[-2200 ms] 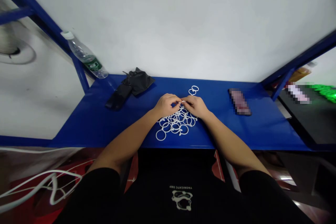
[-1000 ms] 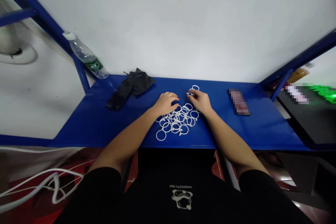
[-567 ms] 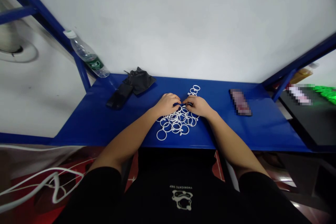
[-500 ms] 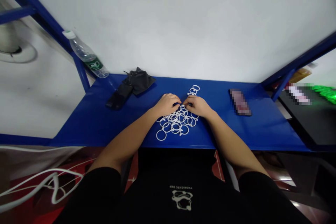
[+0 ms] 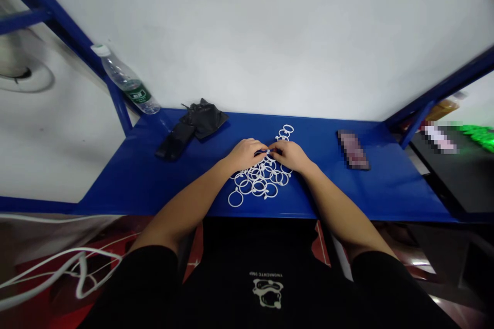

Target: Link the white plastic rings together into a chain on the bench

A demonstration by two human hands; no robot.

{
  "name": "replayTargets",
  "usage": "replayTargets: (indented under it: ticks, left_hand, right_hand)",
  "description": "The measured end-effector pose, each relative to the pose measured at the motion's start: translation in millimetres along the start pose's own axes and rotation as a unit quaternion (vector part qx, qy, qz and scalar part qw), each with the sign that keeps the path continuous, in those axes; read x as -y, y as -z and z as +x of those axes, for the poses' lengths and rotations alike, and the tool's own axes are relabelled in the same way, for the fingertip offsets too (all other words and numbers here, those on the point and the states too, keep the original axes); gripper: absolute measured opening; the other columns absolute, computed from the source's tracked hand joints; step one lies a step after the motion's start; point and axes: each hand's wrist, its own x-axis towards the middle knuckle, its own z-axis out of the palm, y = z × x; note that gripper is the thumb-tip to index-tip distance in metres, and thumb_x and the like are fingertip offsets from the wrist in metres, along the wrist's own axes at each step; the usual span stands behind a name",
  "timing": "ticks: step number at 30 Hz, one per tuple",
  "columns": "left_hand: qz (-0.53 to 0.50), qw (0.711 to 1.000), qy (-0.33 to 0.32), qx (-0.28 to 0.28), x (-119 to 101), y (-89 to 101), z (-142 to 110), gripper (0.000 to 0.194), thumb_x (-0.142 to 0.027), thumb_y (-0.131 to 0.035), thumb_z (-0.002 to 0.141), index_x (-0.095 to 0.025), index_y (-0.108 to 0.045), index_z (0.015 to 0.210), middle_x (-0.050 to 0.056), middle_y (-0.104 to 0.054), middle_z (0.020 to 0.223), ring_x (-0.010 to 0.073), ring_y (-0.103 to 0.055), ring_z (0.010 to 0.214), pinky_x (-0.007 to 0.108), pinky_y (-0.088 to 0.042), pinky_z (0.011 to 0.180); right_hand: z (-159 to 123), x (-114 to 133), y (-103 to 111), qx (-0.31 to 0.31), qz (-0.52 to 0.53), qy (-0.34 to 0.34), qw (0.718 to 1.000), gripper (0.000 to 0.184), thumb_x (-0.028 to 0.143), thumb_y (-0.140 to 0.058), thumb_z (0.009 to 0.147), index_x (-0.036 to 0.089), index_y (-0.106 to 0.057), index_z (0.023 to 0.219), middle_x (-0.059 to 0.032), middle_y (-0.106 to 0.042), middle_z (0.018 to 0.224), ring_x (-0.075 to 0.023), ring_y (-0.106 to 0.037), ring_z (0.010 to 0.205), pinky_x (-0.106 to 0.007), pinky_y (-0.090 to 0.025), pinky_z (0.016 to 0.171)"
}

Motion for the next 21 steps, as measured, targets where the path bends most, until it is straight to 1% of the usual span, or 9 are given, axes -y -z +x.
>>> replayTargets:
  ticks: [4, 8, 11, 14, 17, 19, 21]
  left_hand:
    - [-0.005, 1.000, -0.001, 0.000, 0.4, -0.4, 0.1, 0.016, -0.024, -0.069, 0.099, -0.021, -0.078, 0.113, 0.005, -0.081, 0.109, 0.0231, -0.072, 0.101, 0.041, -0.054, 0.095]
    - [-0.008, 1.000, -0.006, 0.008, -1.0, 1.6, 0.4, 0.015, -0.023, -0.069, 0.099, -0.022, -0.078, 0.112, 0.006, -0.080, 0.109, 0.0226, -0.072, 0.100, 0.040, -0.054, 0.095]
    - [-0.012, 1.000, -0.009, 0.009, -3.0, 3.8, 0.7, 0.016, -0.027, -0.066, 0.103, -0.021, -0.078, 0.110, 0.006, -0.080, 0.106, 0.0224, -0.071, 0.097, 0.040, -0.054, 0.093]
    - [-0.018, 1.000, -0.004, 0.011, -4.5, 5.3, 1.1, 0.020, -0.034, -0.063, 0.106, -0.021, -0.078, 0.108, 0.006, -0.079, 0.101, 0.0224, -0.070, 0.095, 0.040, -0.053, 0.091]
    - [-0.017, 1.000, 0.008, 0.011, -5.2, 6.4, 1.5, 0.020, -0.036, -0.067, 0.104, -0.020, -0.077, 0.110, 0.006, -0.080, 0.101, 0.0229, -0.071, 0.095, 0.040, -0.053, 0.091]
    - [-0.018, 1.000, 0.016, 0.004, -5.5, 7.1, 1.4, 0.022, -0.038, -0.069, 0.103, -0.019, -0.076, 0.114, 0.006, -0.080, 0.101, 0.0229, -0.071, 0.094, 0.039, -0.052, 0.090]
    - [-0.021, 1.000, 0.014, -0.005, -6.2, 7.3, 1.3, 0.022, -0.038, -0.067, 0.105, -0.019, -0.076, 0.112, 0.006, -0.080, 0.098, 0.0220, -0.072, 0.092, 0.038, -0.052, 0.089]
  right_hand:
    - [0.2, 1.1, -1.0, 0.001, 0.002, -0.008, 1.000, 0.020, 0.022, -0.070, 0.095, 0.023, -0.079, 0.112, -0.0050, -0.077, 0.095, -0.0204, -0.070, 0.086, -0.030, -0.048, 0.076]
    - [0.1, 1.3, -2.1, -0.005, 0.010, -0.007, 1.000, 0.011, 0.021, -0.071, 0.093, 0.022, -0.077, 0.102, -0.0046, -0.076, 0.092, -0.0197, -0.069, 0.083, -0.029, -0.046, 0.074]
    - [0.5, 1.4, -3.6, -0.015, 0.019, -0.015, 1.000, 0.008, 0.019, -0.071, 0.091, 0.021, -0.074, 0.099, -0.0040, -0.077, 0.090, -0.0195, -0.068, 0.081, -0.028, -0.045, 0.072]
    - [0.7, 0.2, -5.4, -0.032, 0.037, -0.016, 0.999, 0.007, 0.018, -0.068, 0.092, 0.022, -0.072, 0.096, -0.0032, -0.077, 0.087, -0.0183, -0.067, 0.077, -0.028, -0.044, 0.069]
    - [0.1, -0.8, -6.0, -0.068, 0.066, 0.018, 0.995, 0.007, 0.018, -0.066, 0.093, 0.022, -0.072, 0.093, -0.0031, -0.076, 0.086, -0.0177, -0.066, 0.075, -0.029, -0.046, 0.070]
    - [-1.0, 0.4, -5.4, -0.106, 0.080, 0.049, 0.990, 0.007, 0.021, -0.065, 0.095, 0.022, -0.072, 0.093, -0.0034, -0.076, 0.087, -0.0180, -0.067, 0.076, -0.029, -0.049, 0.072]
    - [-2.6, 3.5, -4.5, -0.148, 0.084, 0.070, 0.983, 0.010, 0.026, -0.066, 0.099, 0.023, -0.072, 0.092, -0.0038, -0.077, 0.087, -0.0184, -0.067, 0.077, -0.031, -0.051, 0.073]
